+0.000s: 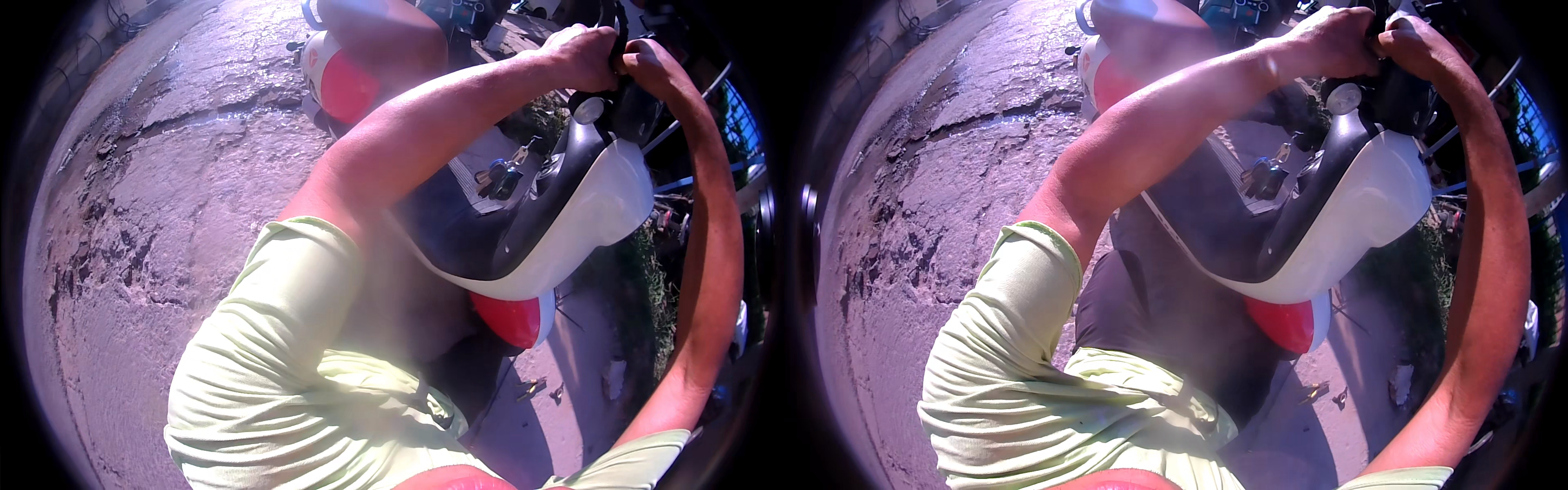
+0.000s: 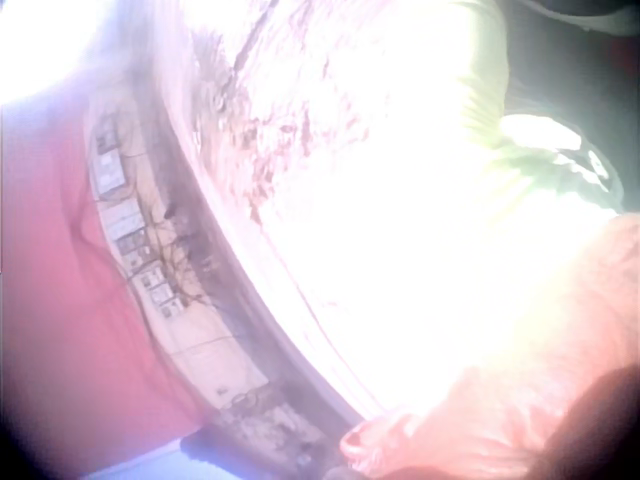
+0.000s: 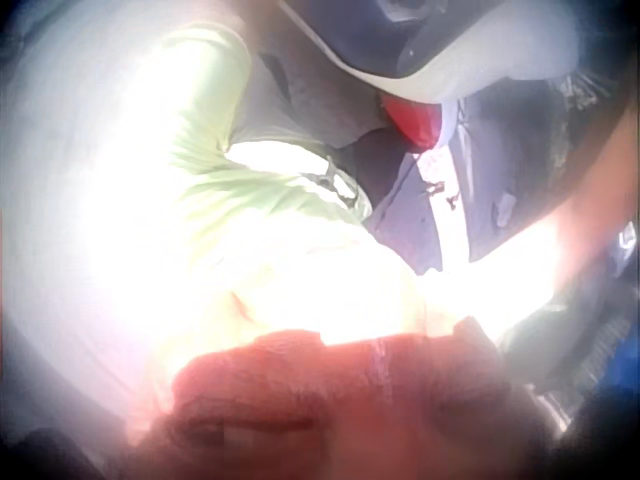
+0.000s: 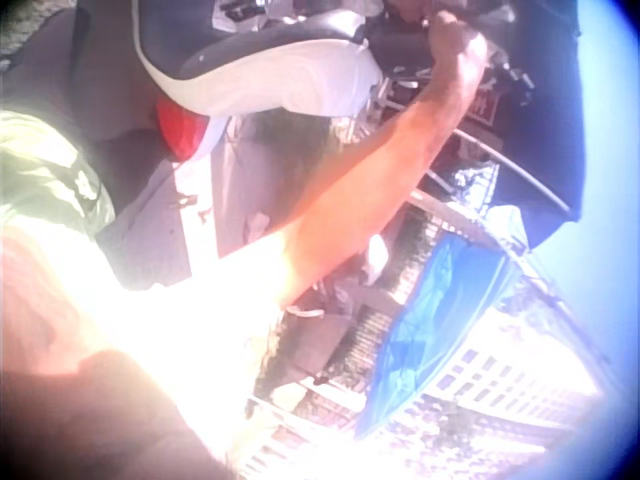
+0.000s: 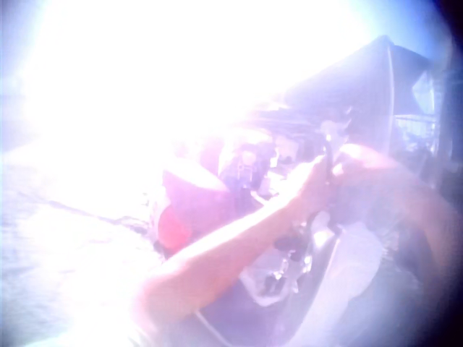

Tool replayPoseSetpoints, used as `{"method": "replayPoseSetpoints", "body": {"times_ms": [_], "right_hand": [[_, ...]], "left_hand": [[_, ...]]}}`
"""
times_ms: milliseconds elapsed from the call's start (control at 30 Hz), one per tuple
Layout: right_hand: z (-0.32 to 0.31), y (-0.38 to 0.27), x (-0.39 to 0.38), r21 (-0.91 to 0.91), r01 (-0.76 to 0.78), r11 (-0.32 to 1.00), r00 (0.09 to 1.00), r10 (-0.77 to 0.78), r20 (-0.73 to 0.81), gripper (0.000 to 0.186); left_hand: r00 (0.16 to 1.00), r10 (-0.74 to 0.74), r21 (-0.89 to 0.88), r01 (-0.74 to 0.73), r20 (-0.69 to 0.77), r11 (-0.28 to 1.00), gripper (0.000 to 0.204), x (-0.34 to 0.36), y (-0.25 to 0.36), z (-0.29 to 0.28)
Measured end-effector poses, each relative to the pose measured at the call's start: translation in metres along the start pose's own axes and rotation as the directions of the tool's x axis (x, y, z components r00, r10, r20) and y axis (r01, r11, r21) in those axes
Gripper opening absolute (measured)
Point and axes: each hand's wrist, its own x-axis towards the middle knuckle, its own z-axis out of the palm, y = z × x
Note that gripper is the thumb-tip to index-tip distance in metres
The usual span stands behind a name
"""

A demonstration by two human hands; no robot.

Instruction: The person installs or repairs a cable assembly on a scooter, routing the cable through the handlebar area and using pliers to secure it.

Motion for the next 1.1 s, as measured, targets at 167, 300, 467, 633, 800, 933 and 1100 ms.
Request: {"method": "replayPoseSetpoints", "body": {"times_ms": [167,300,467,633,800,933,1100], "right_hand": [[0.012,-0.012,0.010,-0.102,0.079,0.992,0.997,-0.079,0.004,0.037],[0.030,-0.038,0.014,-0.319,-0.071,0.945,0.994,0.041,-0.099,0.041],[0.017,-0.051,-0.011,-0.373,-0.305,0.876,0.951,0.262,-0.163,0.050],[0.042,-0.048,-0.010,-0.378,-0.287,0.880,0.947,0.200,-0.253,0.055],[0.053,-0.025,-0.009,-0.211,-0.165,0.963,0.936,0.086,-0.341,0.056],[0.052,-0.008,-0.005,-0.247,-0.161,0.956,0.908,0.045,-0.417,0.060],[0.044,-0.040,-0.022,-0.329,-0.317,0.890,0.922,0.206,-0.329,0.051]], "left_hand": [[0.988,-0.045,-0.207,0.075,0.148,0.976,0.064,-0.012,-0.015,-0.019],[0.976,-0.083,-0.285,0.139,0.202,0.948,0.080,-0.022,-0.023,-0.033],[0.952,-0.095,-0.263,0.175,0.292,0.949,0.081,-0.013,-0.001,-0.031],[0.993,-0.035,-0.294,0.067,0.112,0.953,0.067,-0.026,-0.024,-0.025],[0.996,-0.083,-0.342,0.063,-0.045,0.937,0.053,-0.034,-0.022,-0.018],[0.989,0.063,0.077,-0.053,-0.137,0.996,0.044,-0.031,-0.012,-0.019],[0.987,0.134,0.225,-0.112,-0.085,0.968,0.029,-0.033,-0.003,-0.015]]}}
